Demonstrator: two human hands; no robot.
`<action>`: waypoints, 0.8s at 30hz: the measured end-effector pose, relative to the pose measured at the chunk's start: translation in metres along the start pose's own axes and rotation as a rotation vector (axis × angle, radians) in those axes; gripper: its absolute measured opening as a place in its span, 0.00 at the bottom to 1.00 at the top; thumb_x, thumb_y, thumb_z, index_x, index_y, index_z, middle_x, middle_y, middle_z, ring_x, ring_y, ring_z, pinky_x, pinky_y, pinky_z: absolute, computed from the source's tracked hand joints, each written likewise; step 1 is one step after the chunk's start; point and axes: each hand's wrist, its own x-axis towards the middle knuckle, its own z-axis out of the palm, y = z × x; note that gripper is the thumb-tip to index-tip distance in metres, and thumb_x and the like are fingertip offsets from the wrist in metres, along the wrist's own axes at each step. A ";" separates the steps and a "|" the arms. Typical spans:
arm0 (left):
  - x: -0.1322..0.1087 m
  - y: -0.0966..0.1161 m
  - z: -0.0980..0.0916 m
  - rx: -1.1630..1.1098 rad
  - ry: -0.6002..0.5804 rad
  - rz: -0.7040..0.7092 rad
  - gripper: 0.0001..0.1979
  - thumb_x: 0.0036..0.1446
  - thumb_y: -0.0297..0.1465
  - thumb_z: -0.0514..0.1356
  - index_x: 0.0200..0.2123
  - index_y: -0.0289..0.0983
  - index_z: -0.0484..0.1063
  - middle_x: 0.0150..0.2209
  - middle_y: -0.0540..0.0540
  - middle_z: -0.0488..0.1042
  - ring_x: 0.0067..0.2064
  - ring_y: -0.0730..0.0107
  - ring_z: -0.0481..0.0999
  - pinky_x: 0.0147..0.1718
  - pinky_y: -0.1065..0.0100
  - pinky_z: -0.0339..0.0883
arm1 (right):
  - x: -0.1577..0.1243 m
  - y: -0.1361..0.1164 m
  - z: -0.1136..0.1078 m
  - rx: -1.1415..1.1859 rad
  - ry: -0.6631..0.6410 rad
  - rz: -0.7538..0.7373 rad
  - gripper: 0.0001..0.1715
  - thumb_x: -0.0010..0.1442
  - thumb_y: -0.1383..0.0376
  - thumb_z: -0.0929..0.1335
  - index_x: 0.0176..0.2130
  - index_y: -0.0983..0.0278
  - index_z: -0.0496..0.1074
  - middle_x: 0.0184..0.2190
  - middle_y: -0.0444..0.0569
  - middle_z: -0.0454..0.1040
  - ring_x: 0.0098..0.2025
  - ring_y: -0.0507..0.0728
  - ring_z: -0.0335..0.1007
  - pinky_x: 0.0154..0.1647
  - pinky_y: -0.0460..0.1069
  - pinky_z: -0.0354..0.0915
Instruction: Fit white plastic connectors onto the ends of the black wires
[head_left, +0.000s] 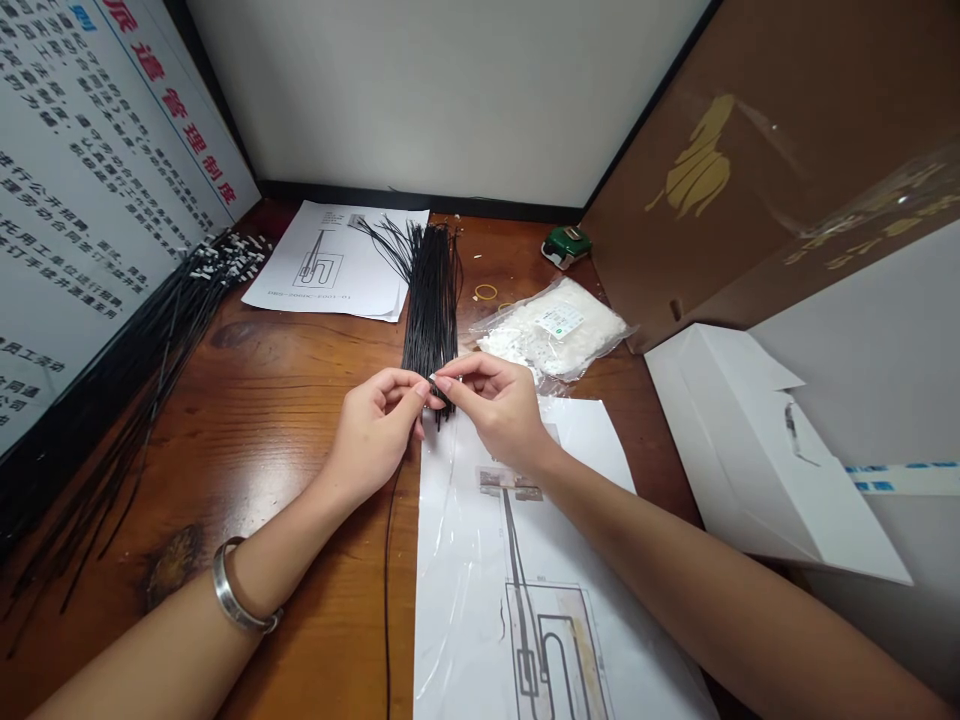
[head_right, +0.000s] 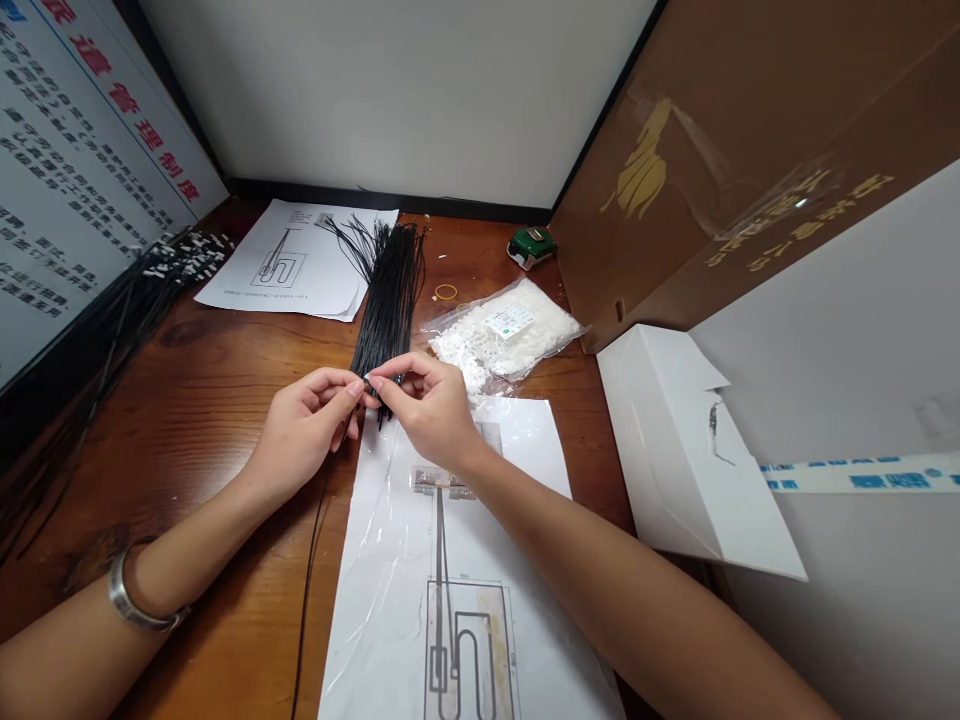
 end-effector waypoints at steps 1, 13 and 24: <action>-0.001 0.000 0.000 -0.004 -0.011 -0.003 0.10 0.55 0.35 0.60 0.32 0.33 0.71 0.29 0.46 0.77 0.20 0.79 0.66 0.17 0.74 0.56 | 0.000 0.000 0.000 -0.009 0.044 -0.012 0.07 0.51 0.62 0.72 0.28 0.64 0.73 0.21 0.43 0.71 0.22 0.49 0.65 0.21 0.47 0.61; -0.009 0.012 -0.015 0.178 -0.294 -0.031 0.14 0.58 0.31 0.55 0.45 0.33 0.72 0.31 0.48 0.77 0.19 0.80 0.61 0.18 0.73 0.56 | 0.023 0.005 -0.024 -0.143 0.490 -0.151 0.12 0.56 0.56 0.69 0.34 0.62 0.72 0.31 0.46 0.72 0.27 0.51 0.66 0.24 0.47 0.62; 0.017 0.037 -0.108 0.721 0.146 -0.054 0.13 0.55 0.32 0.55 0.44 0.36 0.69 0.40 0.45 0.78 0.21 0.75 0.68 0.24 0.67 0.63 | 0.039 -0.058 -0.072 -1.276 0.065 0.251 0.08 0.48 0.71 0.68 0.27 0.59 0.77 0.20 0.45 0.71 0.29 0.57 0.66 0.29 0.50 0.57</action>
